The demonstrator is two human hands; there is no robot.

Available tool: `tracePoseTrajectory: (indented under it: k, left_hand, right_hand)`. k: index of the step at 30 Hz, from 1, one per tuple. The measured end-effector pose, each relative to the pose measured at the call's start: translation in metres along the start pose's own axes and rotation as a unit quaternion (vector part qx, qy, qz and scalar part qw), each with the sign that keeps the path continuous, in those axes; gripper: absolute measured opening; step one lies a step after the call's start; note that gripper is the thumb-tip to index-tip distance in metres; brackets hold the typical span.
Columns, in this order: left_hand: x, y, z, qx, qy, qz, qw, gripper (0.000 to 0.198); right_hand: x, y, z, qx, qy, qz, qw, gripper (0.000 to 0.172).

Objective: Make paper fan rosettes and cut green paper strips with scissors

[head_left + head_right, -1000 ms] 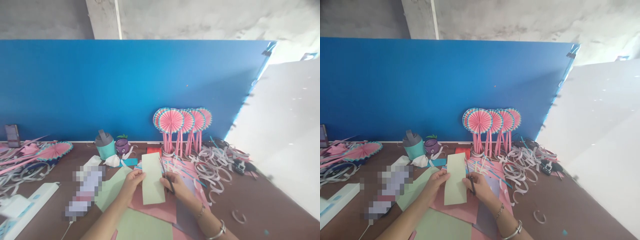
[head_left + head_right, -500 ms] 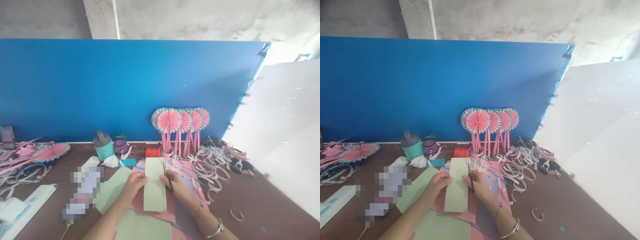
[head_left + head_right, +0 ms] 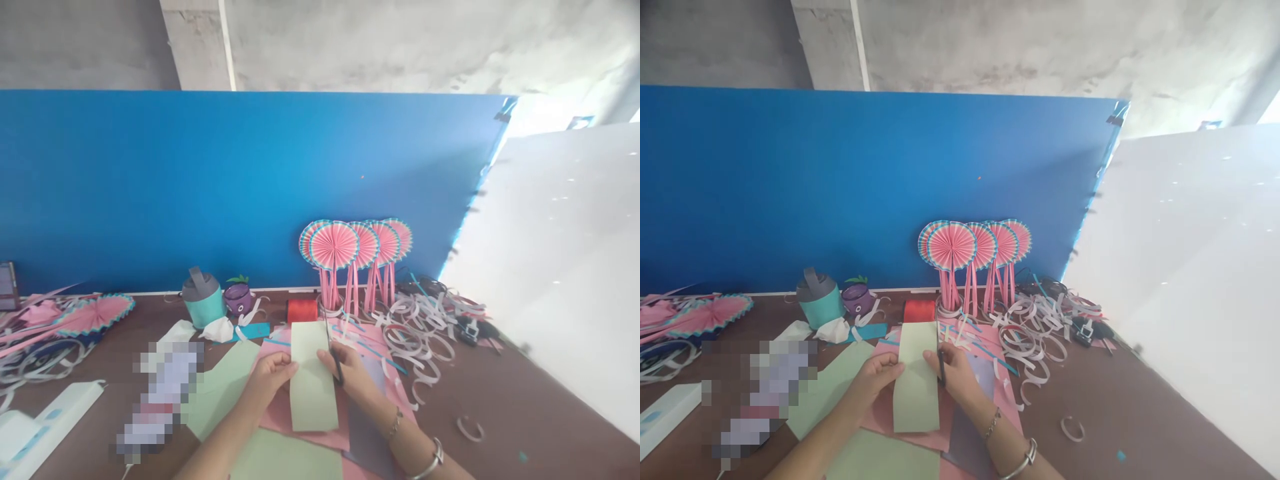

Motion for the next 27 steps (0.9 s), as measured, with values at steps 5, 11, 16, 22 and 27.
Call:
tracePoseTrajectory:
  k: [5, 11, 16, 22, 27]
  left_hand:
    - [0.005, 0.004, 0.001, 0.001, -0.005, -0.004, 1.0, 0.036]
    - [0.005, 0.004, 0.0, -0.007, -0.003, -0.008, 1.0, 0.035]
    - [0.003, 0.002, -0.001, -0.005, -0.012, -0.013, 1.0, 0.033]
    - [0.008, 0.003, 0.007, -0.027, -0.048, -0.022, 0.998, 0.035]
    - [0.007, -0.005, 0.018, -0.057, -0.149, -0.064, 0.985, 0.032]
  right_hand:
    - [0.004, -0.007, 0.0, 0.0, -0.014, 0.0, 1.0, 0.045]
    - [0.002, -0.003, -0.002, -0.005, -0.031, 0.005, 0.999, 0.047]
    - [0.003, -0.005, -0.001, 0.009, -0.03, 0.004, 0.999, 0.046]
    - [0.004, -0.003, 0.001, -0.006, -0.066, 0.004, 0.998, 0.045]
    - [-0.002, 0.009, 0.001, -0.017, -0.017, 0.002, 1.0, 0.037]
Point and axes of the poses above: each hand's wrist, its own x-axis towards the middle knuckle, its own z-axis out of the back of the hand, y = z × x, the point moved 1 cm from there along x, towards the middle knuckle, and after that the axes turned 2 degrees about -y, right-handed, at the moved point
